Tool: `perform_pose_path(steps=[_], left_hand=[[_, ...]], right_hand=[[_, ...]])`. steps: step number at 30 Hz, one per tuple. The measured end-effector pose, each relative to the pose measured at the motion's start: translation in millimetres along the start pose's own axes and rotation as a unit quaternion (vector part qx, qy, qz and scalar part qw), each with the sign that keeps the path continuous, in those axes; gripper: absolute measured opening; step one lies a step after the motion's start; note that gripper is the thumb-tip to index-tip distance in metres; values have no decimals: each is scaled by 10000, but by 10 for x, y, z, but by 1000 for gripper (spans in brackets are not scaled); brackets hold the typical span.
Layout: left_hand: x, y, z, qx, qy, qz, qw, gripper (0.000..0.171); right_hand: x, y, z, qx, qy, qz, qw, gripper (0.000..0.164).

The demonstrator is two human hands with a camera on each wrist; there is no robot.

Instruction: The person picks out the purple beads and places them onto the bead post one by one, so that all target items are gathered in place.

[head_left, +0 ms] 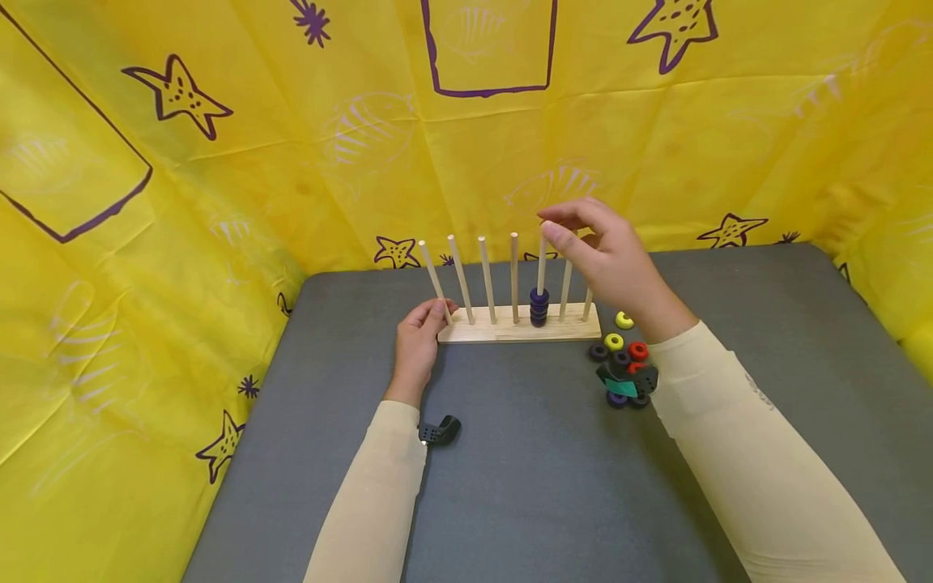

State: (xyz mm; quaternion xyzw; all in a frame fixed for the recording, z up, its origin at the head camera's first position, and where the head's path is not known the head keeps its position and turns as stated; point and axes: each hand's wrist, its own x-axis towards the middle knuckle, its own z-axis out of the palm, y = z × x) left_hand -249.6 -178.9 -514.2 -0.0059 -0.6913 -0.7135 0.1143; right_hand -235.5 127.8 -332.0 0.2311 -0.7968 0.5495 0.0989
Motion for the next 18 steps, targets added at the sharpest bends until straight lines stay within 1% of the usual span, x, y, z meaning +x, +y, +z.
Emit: perform_pose_path(steps=[6,8,13,18], left_hand=[[4,1,6,-66,8,1,10000,37],[6,-3,5,-57,7,5,10000,37],[5,-8,3,-7,9,-17,10000,38],[8,-7,1,8,-12,-30,10000,40]], right_hand=[[-39,-31,-22,565,-54,-170,9982,36],[-54,-35,-26,752,-73,-221,9969,40],[-108,-15,-53,1106,-151,-445,9928,52],[-183,36,-99,1497,-209,-679,9862,53]])
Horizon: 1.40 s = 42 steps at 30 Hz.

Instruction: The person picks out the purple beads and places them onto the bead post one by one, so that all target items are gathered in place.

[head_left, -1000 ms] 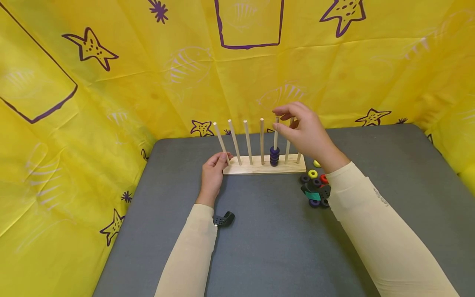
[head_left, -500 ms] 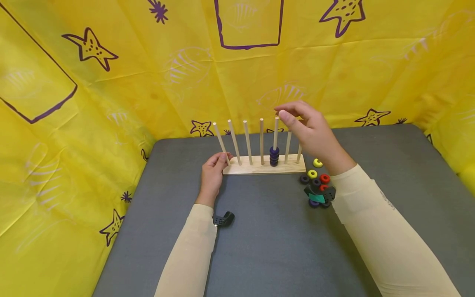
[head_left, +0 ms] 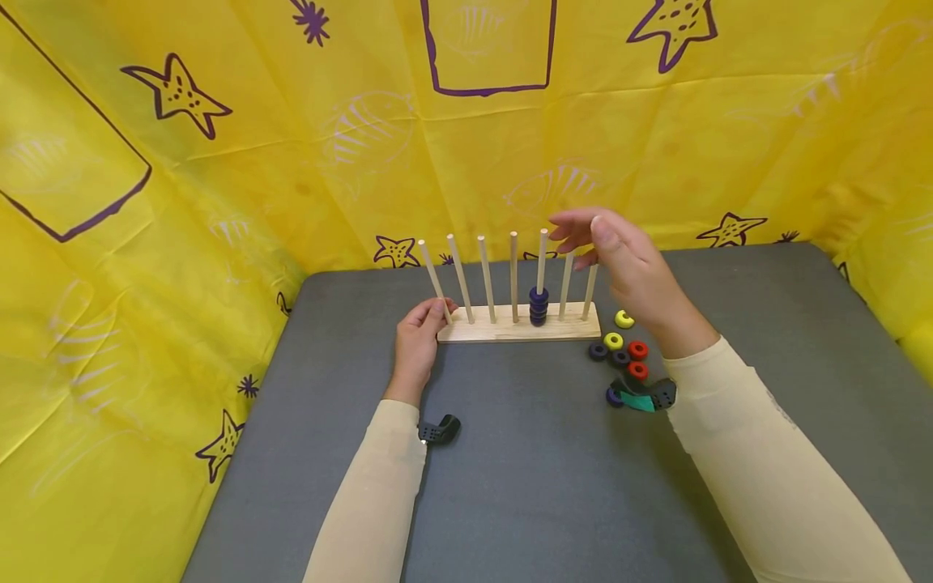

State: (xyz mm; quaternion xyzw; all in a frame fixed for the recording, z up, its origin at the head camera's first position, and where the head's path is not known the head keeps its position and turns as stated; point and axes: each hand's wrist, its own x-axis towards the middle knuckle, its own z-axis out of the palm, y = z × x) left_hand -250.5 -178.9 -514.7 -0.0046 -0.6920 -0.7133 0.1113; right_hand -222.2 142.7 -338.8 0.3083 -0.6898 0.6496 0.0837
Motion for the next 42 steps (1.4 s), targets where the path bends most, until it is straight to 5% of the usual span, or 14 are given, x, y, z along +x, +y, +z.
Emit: perform_pose_path(steps=[16,42], left_hand=[[-8,9,0,69,17,6,10000,40],[-19,15,16,-25,67,20,10000,35]], right_hand=[[-385,117,-225,267,-33,18,9996,50],[-1083,510,-437,-621,-235,641,9957,37]])
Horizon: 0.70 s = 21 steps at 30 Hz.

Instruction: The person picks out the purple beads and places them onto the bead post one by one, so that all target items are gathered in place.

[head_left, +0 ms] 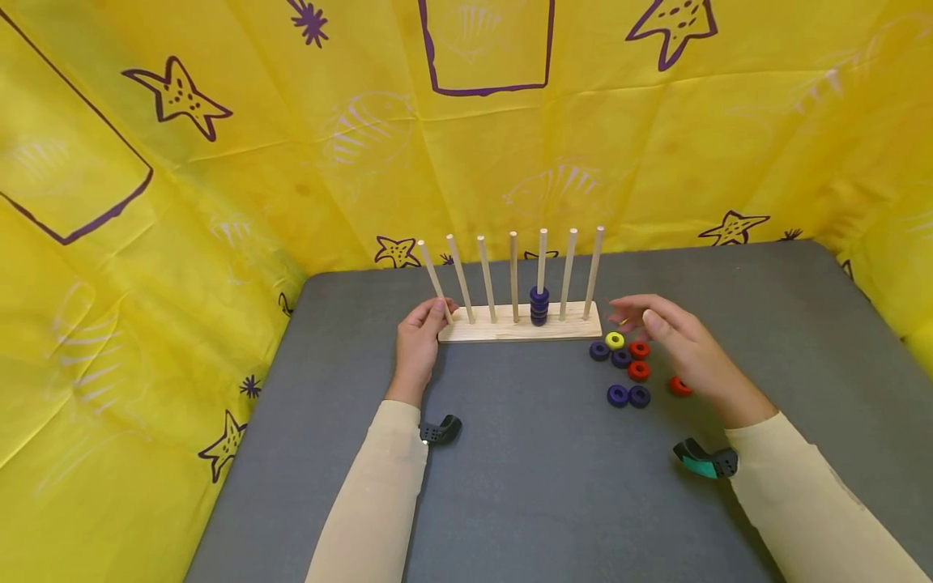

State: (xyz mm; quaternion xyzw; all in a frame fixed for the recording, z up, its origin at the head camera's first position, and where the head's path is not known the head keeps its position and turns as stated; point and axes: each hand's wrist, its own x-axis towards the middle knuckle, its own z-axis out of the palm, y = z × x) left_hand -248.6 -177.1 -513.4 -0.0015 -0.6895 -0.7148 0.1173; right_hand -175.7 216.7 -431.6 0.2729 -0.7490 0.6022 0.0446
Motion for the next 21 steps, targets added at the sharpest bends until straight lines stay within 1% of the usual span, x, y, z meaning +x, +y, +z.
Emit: perform_pose_path(steps=[11,21], left_hand=[[-1,-5,3,36,4,-6,10000,34],[-13,15,8,-10,25,15,10000,33]], right_hand=[[-240,160,-62,-148,-65,280,9995,33],[-411,276,-117,-596,-246,733,9952,31]])
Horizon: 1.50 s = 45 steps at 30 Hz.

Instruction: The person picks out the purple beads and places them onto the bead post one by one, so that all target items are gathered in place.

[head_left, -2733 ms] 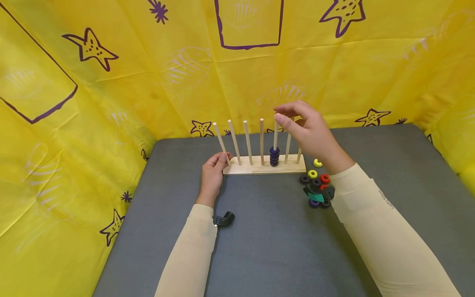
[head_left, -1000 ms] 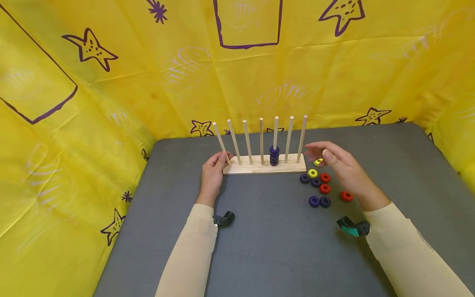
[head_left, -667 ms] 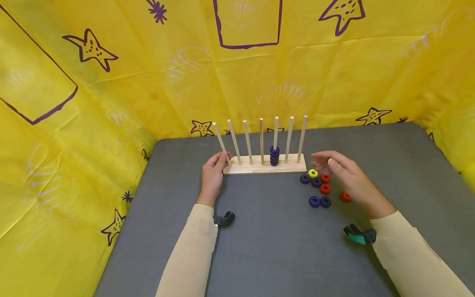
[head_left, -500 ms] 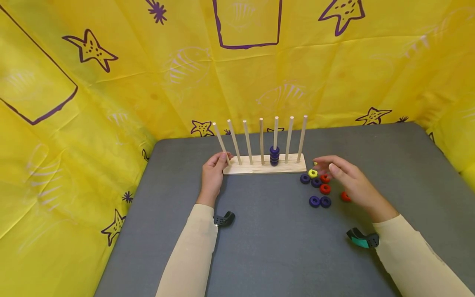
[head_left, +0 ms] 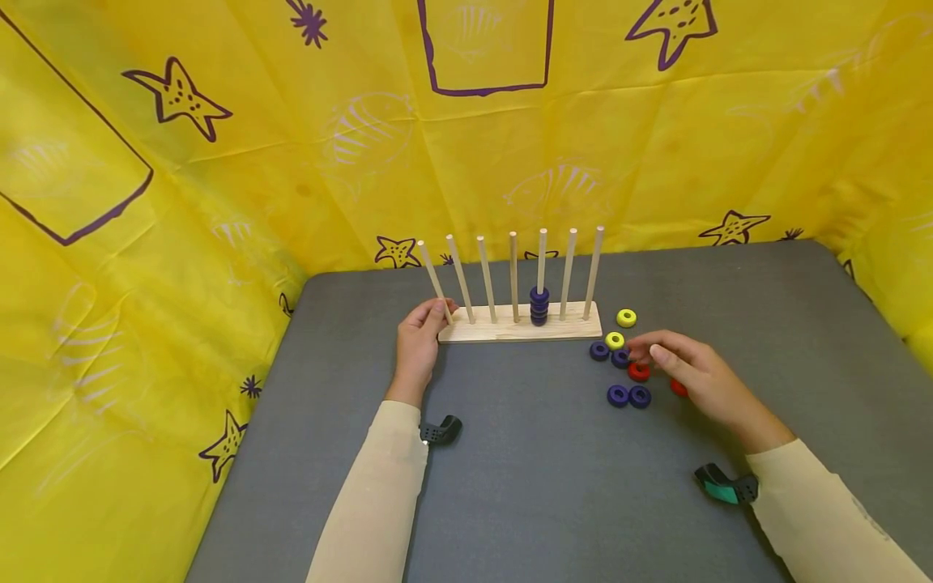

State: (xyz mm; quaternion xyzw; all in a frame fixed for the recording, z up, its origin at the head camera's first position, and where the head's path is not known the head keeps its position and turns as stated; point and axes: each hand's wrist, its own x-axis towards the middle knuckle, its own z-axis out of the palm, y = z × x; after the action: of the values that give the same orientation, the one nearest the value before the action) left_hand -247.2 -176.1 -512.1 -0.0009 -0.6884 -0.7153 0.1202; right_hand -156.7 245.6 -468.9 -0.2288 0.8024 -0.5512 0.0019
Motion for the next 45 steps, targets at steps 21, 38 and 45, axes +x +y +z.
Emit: perform_pose_path(steps=[21,38,45], left_hand=[[26,-6,7,27,41,-85,10000,34],[27,-25,-10,95,-12,59,9999,37],[15,-22,-12,199,-25,54,9998,37]], right_hand=[[-202,226,57,-407,117,162,9990,21],[-216,335,62,-663,84,-55,9978,32],[-210,352,68,-761,7,4,9971,41]])
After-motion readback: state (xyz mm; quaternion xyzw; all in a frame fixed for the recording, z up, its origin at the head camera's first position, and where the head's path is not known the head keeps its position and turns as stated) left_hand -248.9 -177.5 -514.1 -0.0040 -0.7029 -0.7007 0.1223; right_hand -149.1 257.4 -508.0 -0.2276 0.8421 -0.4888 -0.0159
